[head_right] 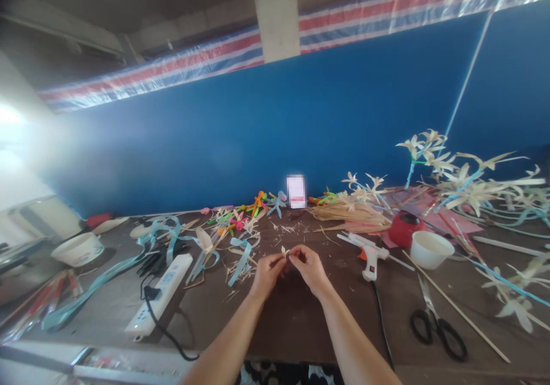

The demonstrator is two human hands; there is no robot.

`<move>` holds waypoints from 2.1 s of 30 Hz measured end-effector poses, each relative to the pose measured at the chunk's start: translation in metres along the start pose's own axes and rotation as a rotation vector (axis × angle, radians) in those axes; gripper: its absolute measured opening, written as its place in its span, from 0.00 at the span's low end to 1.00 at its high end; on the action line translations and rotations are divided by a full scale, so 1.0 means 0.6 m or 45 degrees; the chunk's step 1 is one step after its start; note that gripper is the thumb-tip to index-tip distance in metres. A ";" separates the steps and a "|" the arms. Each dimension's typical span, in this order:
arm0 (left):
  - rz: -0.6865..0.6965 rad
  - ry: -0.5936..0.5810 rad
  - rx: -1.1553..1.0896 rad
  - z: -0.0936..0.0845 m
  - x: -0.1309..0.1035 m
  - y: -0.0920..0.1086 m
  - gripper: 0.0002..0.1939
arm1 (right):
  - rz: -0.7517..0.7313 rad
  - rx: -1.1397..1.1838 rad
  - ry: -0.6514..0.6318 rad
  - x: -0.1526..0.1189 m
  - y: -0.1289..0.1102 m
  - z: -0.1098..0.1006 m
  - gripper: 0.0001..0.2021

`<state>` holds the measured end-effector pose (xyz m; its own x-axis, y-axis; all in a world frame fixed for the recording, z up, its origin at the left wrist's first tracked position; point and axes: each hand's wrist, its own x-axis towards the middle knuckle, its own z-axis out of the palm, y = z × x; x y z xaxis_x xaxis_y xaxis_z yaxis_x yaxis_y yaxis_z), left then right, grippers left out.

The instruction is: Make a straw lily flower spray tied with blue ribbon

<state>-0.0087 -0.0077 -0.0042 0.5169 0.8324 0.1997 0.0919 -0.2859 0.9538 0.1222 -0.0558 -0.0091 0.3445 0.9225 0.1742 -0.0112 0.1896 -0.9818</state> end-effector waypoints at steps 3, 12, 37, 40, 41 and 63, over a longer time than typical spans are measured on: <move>0.011 -0.001 0.026 0.001 -0.001 0.003 0.19 | 0.016 0.053 -0.013 -0.002 -0.005 0.001 0.12; 0.120 -0.028 0.205 0.002 -0.006 0.019 0.17 | 0.006 0.150 -0.063 -0.004 -0.011 -0.001 0.10; -0.139 -0.035 -0.205 0.002 0.002 0.007 0.19 | -0.103 -0.060 -0.005 -0.004 -0.006 0.006 0.11; -0.118 0.025 -0.157 0.005 0.004 -0.005 0.18 | -0.114 -0.061 0.004 -0.003 -0.006 0.004 0.11; -0.118 0.045 -0.148 0.006 0.005 -0.009 0.18 | -0.116 -0.061 0.012 -0.002 -0.006 0.004 0.12; -0.093 -0.117 -0.140 0.007 -0.001 -0.008 0.14 | 0.042 0.044 -0.005 -0.005 -0.017 -0.006 0.12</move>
<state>-0.0058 -0.0090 -0.0100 0.5884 0.8007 0.1120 0.0409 -0.1678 0.9850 0.1244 -0.0616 0.0002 0.3400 0.9296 0.1420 -0.0550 0.1704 -0.9838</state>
